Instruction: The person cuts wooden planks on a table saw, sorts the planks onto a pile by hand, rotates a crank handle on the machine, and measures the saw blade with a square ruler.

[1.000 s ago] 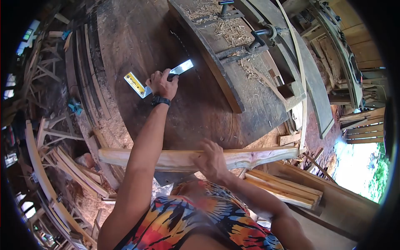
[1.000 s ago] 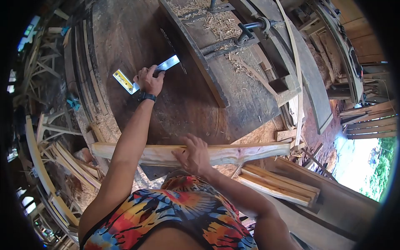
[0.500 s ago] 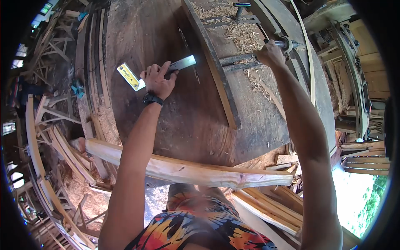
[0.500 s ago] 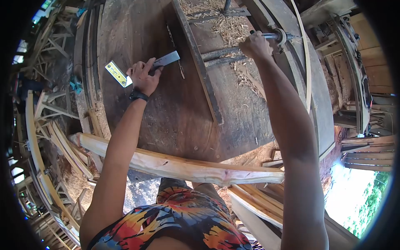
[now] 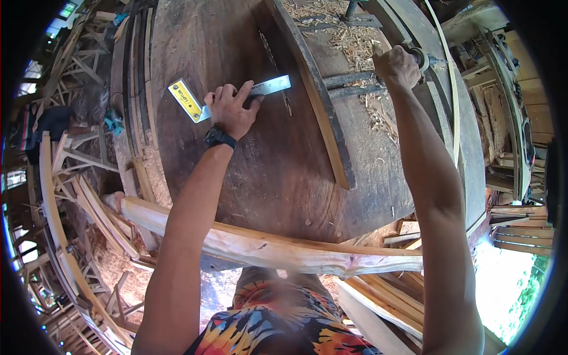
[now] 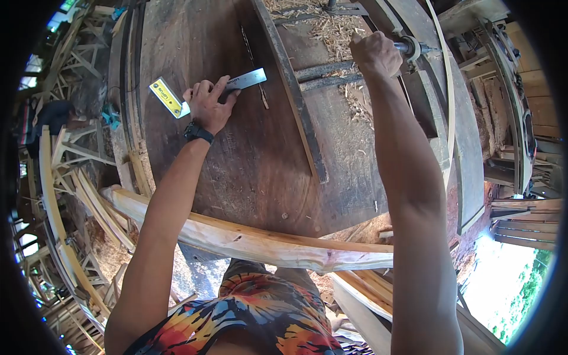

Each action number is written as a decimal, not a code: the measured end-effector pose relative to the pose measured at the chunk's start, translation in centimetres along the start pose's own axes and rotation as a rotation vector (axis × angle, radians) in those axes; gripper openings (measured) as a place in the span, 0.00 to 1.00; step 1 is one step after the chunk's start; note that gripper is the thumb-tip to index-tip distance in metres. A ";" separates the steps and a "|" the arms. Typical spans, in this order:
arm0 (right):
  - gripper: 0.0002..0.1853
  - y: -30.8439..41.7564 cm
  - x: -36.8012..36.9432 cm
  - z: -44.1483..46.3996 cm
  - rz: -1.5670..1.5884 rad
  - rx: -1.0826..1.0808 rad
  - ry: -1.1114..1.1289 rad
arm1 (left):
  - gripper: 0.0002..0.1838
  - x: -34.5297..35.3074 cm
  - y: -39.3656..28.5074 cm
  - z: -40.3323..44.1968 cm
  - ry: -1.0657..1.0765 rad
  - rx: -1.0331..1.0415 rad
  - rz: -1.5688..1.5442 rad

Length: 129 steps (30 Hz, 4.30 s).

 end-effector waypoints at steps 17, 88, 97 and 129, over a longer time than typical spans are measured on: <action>0.30 -5.3 1.0 0.2 0.604 0.140 -0.356 | 0.21 0.5 -0.2 0.1 0.078 0.010 -0.028; 0.35 10.6 12.4 4.6 1.592 -0.364 0.438 | 0.22 0.9 1.0 1.1 0.273 -0.113 -0.137; 0.28 20.1 7.6 -0.4 1.524 -0.475 0.518 | 0.21 1.2 0.5 0.9 0.281 -0.094 -0.149; 0.13 16.0 1.3 10.3 0.512 -0.946 -0.453 | 0.23 1.1 0.8 1.1 0.286 -0.107 -0.156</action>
Point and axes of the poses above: each hand's wrist, its own z-axis towards the middle knuckle, its own x-axis out of the palm, y = z × x, the point moved 7 cm from there along z, towards the middle knuckle, and after that the axes turned 7 degrees about -y, right-handed, at the moved point
